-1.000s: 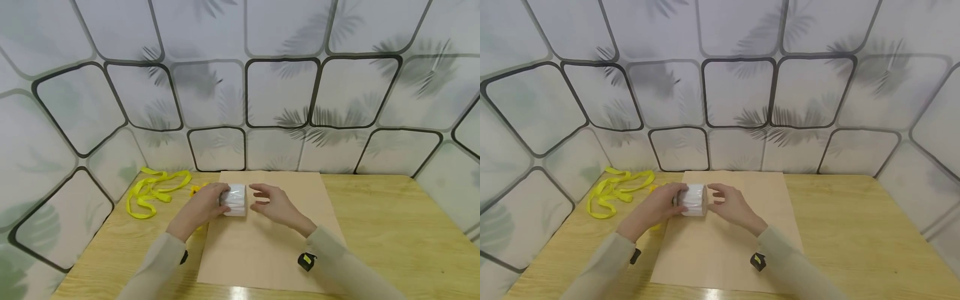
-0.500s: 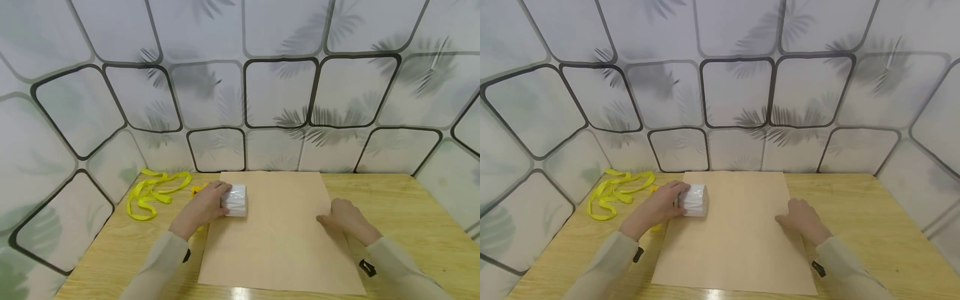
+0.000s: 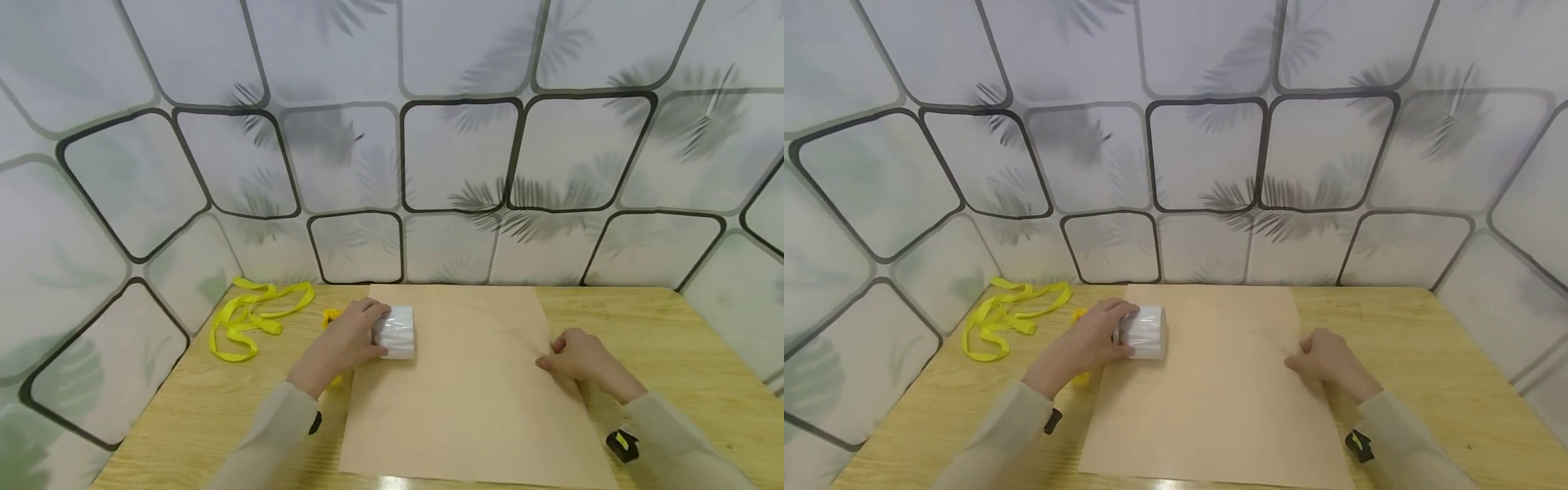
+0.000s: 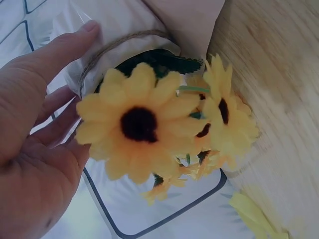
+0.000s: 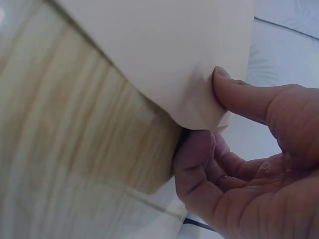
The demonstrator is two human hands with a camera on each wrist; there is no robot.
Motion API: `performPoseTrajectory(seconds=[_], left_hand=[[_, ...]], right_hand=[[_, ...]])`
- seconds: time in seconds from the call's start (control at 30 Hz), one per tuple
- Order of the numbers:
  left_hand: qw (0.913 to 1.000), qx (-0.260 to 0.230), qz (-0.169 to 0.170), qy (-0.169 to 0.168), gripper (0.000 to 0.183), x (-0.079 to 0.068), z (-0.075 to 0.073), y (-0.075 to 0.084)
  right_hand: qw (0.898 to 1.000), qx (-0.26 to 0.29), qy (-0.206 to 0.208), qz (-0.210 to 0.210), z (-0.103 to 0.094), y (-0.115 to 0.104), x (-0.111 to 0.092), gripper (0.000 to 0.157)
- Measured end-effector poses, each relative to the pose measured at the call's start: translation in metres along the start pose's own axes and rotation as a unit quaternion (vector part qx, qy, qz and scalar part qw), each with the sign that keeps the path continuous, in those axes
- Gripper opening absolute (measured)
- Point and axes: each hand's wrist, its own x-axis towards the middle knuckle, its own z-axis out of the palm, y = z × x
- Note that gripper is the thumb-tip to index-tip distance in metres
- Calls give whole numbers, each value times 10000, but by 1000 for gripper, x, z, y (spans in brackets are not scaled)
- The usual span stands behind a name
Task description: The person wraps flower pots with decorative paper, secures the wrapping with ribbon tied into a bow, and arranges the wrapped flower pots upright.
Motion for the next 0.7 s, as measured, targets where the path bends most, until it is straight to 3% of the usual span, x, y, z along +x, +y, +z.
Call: performPoseTrajectory(seconds=[0.23,0.5,0.7], left_hand=[[9996,183,221,-84,75,5,5,4],[9941,1004,157,-375,98,18,17,7],[9850,1636,451,-325,89,20,20,9]], right_hand=[[9998,-138,-4,115,-6,11,-4,61],[9998,-170,88,16,-7,11,-6,57],[9999,-88,102,2,-6,11,-8,54]])
